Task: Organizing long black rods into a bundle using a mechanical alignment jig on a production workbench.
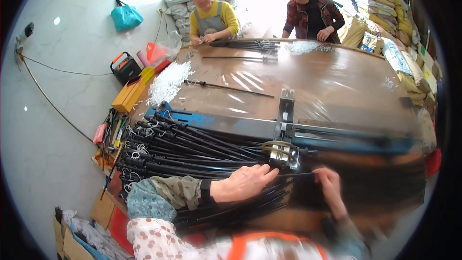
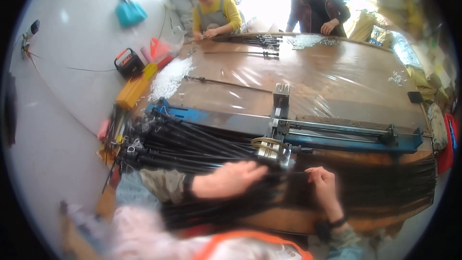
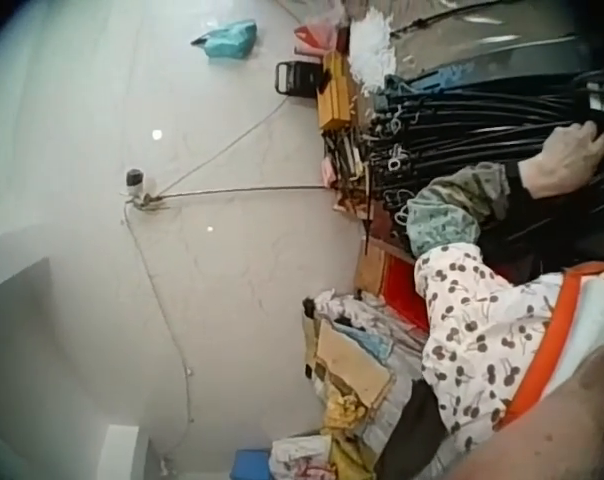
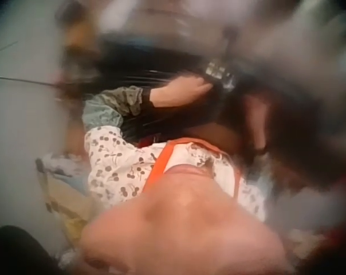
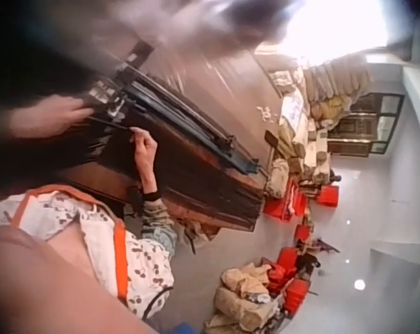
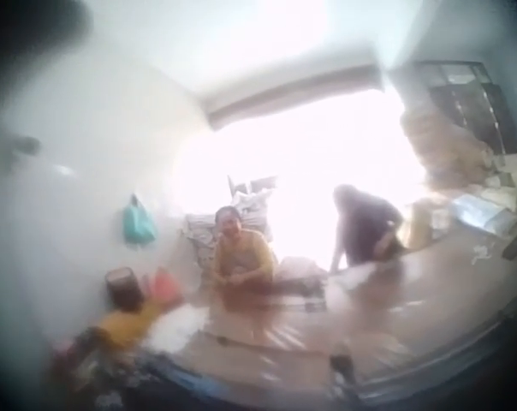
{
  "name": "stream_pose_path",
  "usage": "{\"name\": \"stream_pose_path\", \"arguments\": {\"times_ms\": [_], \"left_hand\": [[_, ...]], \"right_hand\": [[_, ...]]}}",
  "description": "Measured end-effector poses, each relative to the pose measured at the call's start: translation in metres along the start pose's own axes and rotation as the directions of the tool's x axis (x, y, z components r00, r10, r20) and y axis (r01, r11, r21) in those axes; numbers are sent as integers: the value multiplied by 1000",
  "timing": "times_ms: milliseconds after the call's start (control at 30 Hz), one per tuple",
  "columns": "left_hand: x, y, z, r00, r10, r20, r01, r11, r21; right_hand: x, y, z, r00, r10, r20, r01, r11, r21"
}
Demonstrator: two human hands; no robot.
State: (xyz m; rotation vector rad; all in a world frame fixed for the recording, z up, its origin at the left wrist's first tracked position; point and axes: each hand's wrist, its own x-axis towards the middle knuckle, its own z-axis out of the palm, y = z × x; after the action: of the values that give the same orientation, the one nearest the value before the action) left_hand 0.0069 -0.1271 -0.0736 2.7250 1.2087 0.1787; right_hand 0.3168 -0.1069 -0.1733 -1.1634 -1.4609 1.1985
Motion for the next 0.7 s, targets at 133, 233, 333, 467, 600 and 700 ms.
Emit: {"name": "stream_pose_path", "arguments": {"times_ms": [133, 233, 333, 467, 600, 700], "left_hand": [[-5, 4, -9, 999, -12, 41, 12, 1000, -8], [7, 9, -28, 978, -38, 203, 49, 997, -52], [47, 18, -42, 937, 80, 341, -68, 996, -49], [88, 16, -50, 963, 183, 200, -215, 965, 152], [146, 4, -94, 935, 320, -152, -273, 925, 266], [193, 22, -62, 915, 403, 0, -400, 907, 134]], "right_hand": [[3, -3, 3, 979, -200, 47, 205, 968, -145], [-5, -19, 1, 863, -473, 178, 501, 756, -421], [-17, -16, -8, 819, -534, 211, 569, 703, -426], [10, -23, -43, 710, -689, 147, 669, 595, -446], [8, 24, -144, 791, -423, -443, -1, 722, -692], [-9, -34, -140, 791, -498, -356, 102, 680, -726]]}}
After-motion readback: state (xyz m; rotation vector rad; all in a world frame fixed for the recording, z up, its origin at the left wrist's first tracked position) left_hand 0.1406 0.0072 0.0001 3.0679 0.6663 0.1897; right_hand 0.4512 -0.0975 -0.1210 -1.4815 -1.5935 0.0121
